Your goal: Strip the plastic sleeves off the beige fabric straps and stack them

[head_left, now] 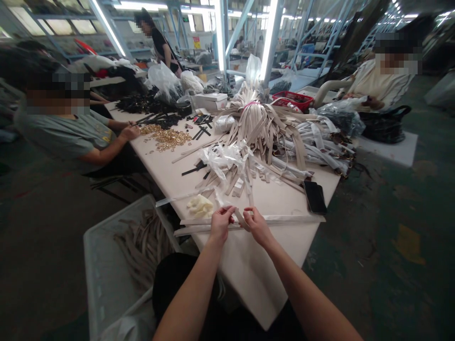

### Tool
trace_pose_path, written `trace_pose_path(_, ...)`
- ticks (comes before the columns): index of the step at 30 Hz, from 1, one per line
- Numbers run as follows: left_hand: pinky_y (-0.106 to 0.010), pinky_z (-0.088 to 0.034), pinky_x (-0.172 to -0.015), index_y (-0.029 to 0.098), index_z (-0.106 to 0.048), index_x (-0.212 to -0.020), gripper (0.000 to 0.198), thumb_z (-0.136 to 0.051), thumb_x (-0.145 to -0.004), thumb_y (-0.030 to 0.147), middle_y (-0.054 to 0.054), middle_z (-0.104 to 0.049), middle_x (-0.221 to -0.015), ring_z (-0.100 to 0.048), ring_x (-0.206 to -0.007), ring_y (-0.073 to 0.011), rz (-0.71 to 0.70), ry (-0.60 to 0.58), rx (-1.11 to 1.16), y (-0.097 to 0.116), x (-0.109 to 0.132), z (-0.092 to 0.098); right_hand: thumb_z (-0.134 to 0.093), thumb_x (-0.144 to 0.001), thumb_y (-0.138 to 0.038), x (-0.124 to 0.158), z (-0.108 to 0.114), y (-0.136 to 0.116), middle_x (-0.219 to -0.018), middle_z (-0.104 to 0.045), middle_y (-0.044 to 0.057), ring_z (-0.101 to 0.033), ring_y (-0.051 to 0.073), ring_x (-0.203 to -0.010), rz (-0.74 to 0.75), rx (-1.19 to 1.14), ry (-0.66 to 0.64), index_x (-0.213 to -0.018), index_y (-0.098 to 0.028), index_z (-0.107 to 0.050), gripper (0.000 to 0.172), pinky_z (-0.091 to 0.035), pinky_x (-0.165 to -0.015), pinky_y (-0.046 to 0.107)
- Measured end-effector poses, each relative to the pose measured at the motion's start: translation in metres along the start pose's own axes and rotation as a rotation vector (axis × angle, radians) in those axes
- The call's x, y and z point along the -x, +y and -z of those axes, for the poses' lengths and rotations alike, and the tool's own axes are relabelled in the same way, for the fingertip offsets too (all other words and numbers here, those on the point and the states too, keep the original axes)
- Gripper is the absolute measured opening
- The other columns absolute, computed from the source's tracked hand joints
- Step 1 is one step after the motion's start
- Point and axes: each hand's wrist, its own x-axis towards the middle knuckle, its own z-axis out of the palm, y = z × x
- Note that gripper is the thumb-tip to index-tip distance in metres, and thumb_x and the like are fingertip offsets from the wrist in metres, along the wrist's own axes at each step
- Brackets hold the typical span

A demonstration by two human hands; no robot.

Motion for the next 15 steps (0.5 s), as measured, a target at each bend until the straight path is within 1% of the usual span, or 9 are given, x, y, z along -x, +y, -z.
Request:
trace_pose_path(1, -0.020, -0.038, -0.045, 0.012, -0.072, -0.086, 0.043, -0.089, -0.058, 0.039, -0.006, -0.071, -0.079, -0.047, -0.045, -0.0043, -0.017, 0.012, 0.024, 0.003, -0.001, 0.000, -0.052, -0.092, -0.053, 0.005, 0.004, -0.002, -0.069, -0.072, 0.002, -0.068, 0.020, -0.064, 0.040, 0.081, -0.031, -0.103, -0.021, -0.060, 0.034, -0.047, -0.061, 0.027)
trace_pose_path(2, -0.020, -0.039, -0.046, 0.012, -0.072, -0.087, 0.042, -0.088, -0.058, 0.038, -0.006, -0.071, -0.081, -0.047, -0.046, -0.0040, -0.022, 0.012, 0.042, 0.006, -0.001, 0.000, -0.053, -0.093, -0.049, 0.009, 0.008, -0.005, -0.066, -0.071, 0.002, -0.066, 0.019, -0.063, 0.080, 0.166, -0.060, -0.093, -0.021, -0.063, 0.030, -0.045, -0.062, 0.027)
trace_pose_path(3, -0.020, -0.039, -0.046, 0.012, -0.073, -0.088, 0.042, -0.089, -0.058, 0.037, -0.006, -0.071, -0.082, -0.048, -0.047, -0.0039, -0.017, 0.004, 0.051, 0.008, -0.001, 0.000, -0.053, -0.093, -0.047, 0.012, 0.011, -0.009, -0.062, -0.069, 0.002, -0.064, 0.018, -0.059, 0.111, 0.244, -0.079, -0.080, -0.021, -0.064, 0.031, -0.043, -0.061, 0.026)
trace_pose_path(5, -0.020, -0.039, -0.047, 0.012, -0.073, -0.087, 0.040, -0.089, -0.058, 0.036, -0.006, -0.071, -0.083, -0.049, -0.047, -0.0040, 0.019, -0.037, 0.038, 0.011, 0.002, 0.000, -0.050, -0.095, -0.043, 0.014, 0.015, -0.020, -0.055, -0.064, 0.001, -0.058, 0.016, -0.053, 0.141, 0.351, -0.082, -0.061, -0.021, -0.060, 0.042, -0.038, -0.057, 0.026)
trace_pose_path(6, -0.019, -0.039, -0.047, 0.012, -0.074, -0.086, 0.039, -0.089, -0.059, 0.035, -0.007, -0.071, -0.083, -0.049, -0.048, -0.0041, 0.045, -0.066, 0.024, 0.011, 0.004, -0.001, -0.049, -0.096, -0.042, 0.013, 0.016, -0.025, -0.054, -0.063, 0.001, -0.056, 0.015, -0.051, 0.145, 0.374, -0.081, -0.057, -0.021, -0.059, 0.045, -0.036, -0.056, 0.026)
trace_pose_path(10, -0.019, -0.037, -0.045, 0.011, -0.073, -0.081, 0.037, -0.090, -0.059, 0.035, -0.006, -0.070, -0.077, -0.049, -0.048, -0.0049, 0.147, -0.186, 0.007, 0.011, 0.013, -0.006, -0.048, -0.097, -0.043, 0.007, 0.027, -0.048, -0.056, -0.066, 0.002, -0.056, 0.015, -0.051, 0.140, 0.371, -0.137, -0.061, -0.020, -0.066, 0.046, -0.035, -0.055, 0.026)
trace_pose_path(11, -0.019, -0.037, -0.044, 0.011, -0.073, -0.081, 0.037, -0.090, -0.058, 0.035, -0.006, -0.069, -0.076, -0.048, -0.048, -0.0047, 0.153, -0.186, 0.023, 0.012, 0.013, -0.007, -0.048, -0.097, -0.043, 0.007, 0.032, -0.051, -0.058, -0.067, 0.002, -0.056, 0.015, -0.052, 0.141, 0.378, -0.152, -0.064, -0.020, -0.068, 0.045, -0.035, -0.056, 0.026)
trace_pose_path(13, -0.019, -0.036, -0.044, 0.011, -0.073, -0.081, 0.038, -0.091, -0.056, 0.033, -0.006, -0.070, -0.078, -0.046, -0.046, -0.0035, 0.134, -0.139, 0.071, 0.016, 0.013, -0.008, -0.050, -0.095, -0.042, 0.010, 0.044, -0.054, -0.060, -0.068, 0.002, -0.057, 0.015, -0.053, 0.147, 0.417, -0.176, -0.067, -0.020, -0.069, 0.041, -0.035, -0.055, 0.026)
trace_pose_path(15, -0.019, -0.035, -0.042, 0.011, -0.073, -0.081, 0.037, -0.091, -0.057, 0.033, -0.008, -0.072, -0.084, -0.044, -0.045, -0.0023, 0.112, -0.094, 0.107, 0.020, 0.012, -0.010, -0.051, -0.094, -0.038, 0.015, 0.053, -0.053, -0.058, -0.067, 0.002, -0.057, 0.015, -0.053, 0.151, 0.461, -0.187, -0.064, -0.021, -0.067, 0.038, -0.035, -0.055, 0.026)
